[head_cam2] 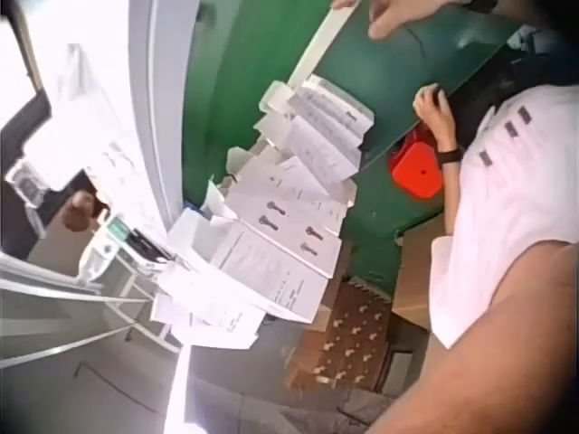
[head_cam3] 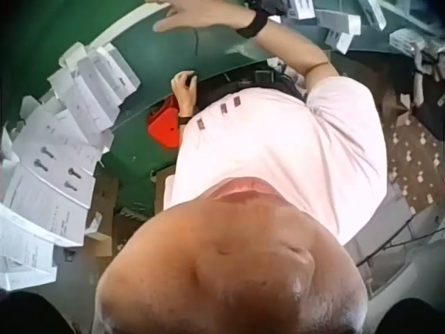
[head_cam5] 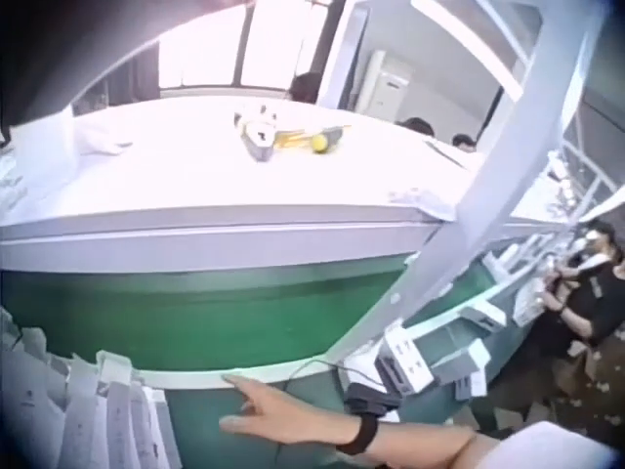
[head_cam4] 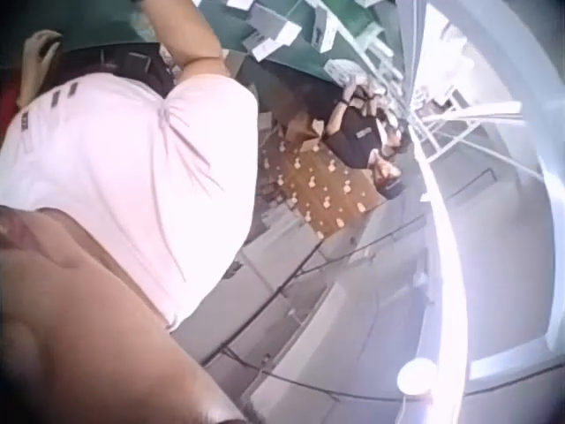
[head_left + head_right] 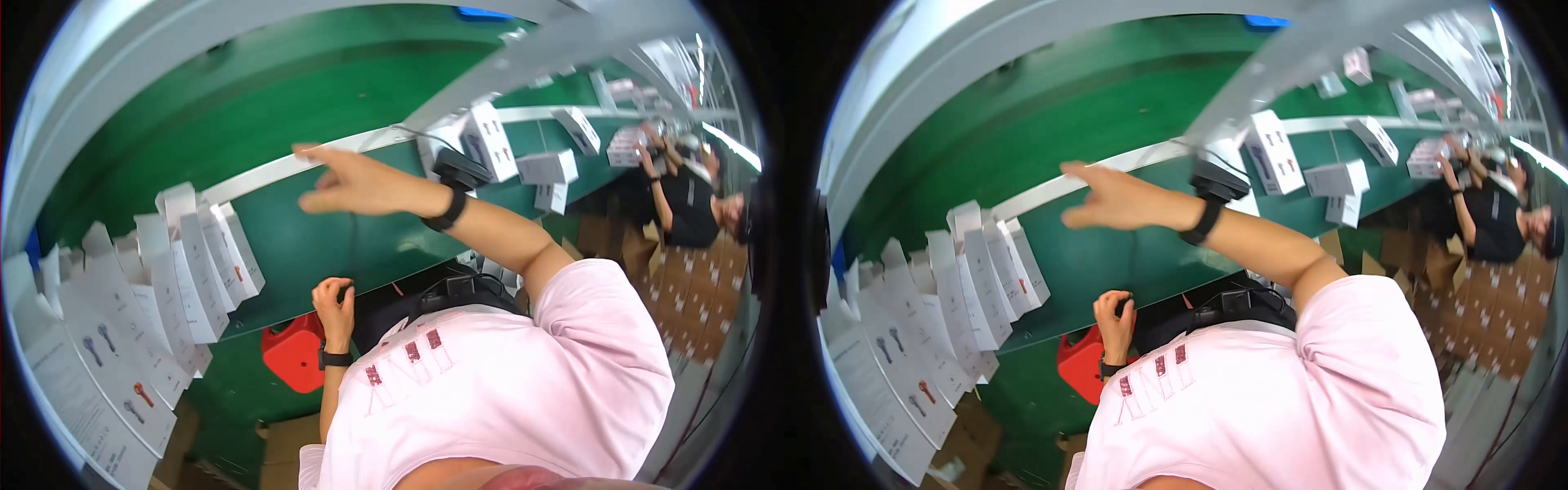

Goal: Packaging handheld electronic thermometers into retail boxes with instruction manuals and bubble wrap.

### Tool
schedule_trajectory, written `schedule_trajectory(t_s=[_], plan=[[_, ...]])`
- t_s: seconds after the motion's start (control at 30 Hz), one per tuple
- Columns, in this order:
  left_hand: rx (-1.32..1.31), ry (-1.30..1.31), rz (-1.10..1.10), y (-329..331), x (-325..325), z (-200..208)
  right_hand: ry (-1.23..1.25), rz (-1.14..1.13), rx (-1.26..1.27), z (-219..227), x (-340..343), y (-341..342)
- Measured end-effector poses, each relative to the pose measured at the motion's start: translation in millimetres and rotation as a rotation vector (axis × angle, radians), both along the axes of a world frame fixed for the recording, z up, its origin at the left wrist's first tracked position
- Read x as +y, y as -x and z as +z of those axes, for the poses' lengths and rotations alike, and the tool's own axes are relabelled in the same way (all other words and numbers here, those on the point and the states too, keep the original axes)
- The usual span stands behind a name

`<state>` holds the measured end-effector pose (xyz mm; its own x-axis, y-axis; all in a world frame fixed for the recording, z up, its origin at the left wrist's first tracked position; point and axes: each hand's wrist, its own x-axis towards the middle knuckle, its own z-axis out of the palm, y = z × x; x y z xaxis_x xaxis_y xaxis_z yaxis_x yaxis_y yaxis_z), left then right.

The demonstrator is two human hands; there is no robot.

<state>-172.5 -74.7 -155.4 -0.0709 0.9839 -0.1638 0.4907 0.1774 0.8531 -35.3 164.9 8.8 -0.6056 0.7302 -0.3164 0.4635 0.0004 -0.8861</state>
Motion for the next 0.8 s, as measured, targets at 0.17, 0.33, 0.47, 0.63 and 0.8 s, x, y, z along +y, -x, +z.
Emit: schedule_trajectory(t_s=[0.17, 0.33, 0.47, 0.63, 0.8], plan=[[-0.102, 0.080, -0.462, -21.7, 2.1, 35.3, 0.132, 0.143, -0.262, 60.6, -69.6, -130.1], [-0.037, 0.171, -0.817, -68.5, 42.5, 71.5, -0.512, -0.530, -0.544, 68.7, -63.0, -266.2], [0.059, 0.071, -0.811, -119.9, 84.4, 100.7, -0.612, -0.747, -0.782, 23.6, 65.0, -379.9], [-0.106, 0.031, -0.625, -195.2, 128.9, 134.2, -0.756, -0.710, -0.716, -92.5, 191.9, -474.8], [-0.161, -0.096, -0.432, -228.6, 152.6, 134.8, -0.678, -0.535, -0.758, -68.9, 177.6, -474.5]])
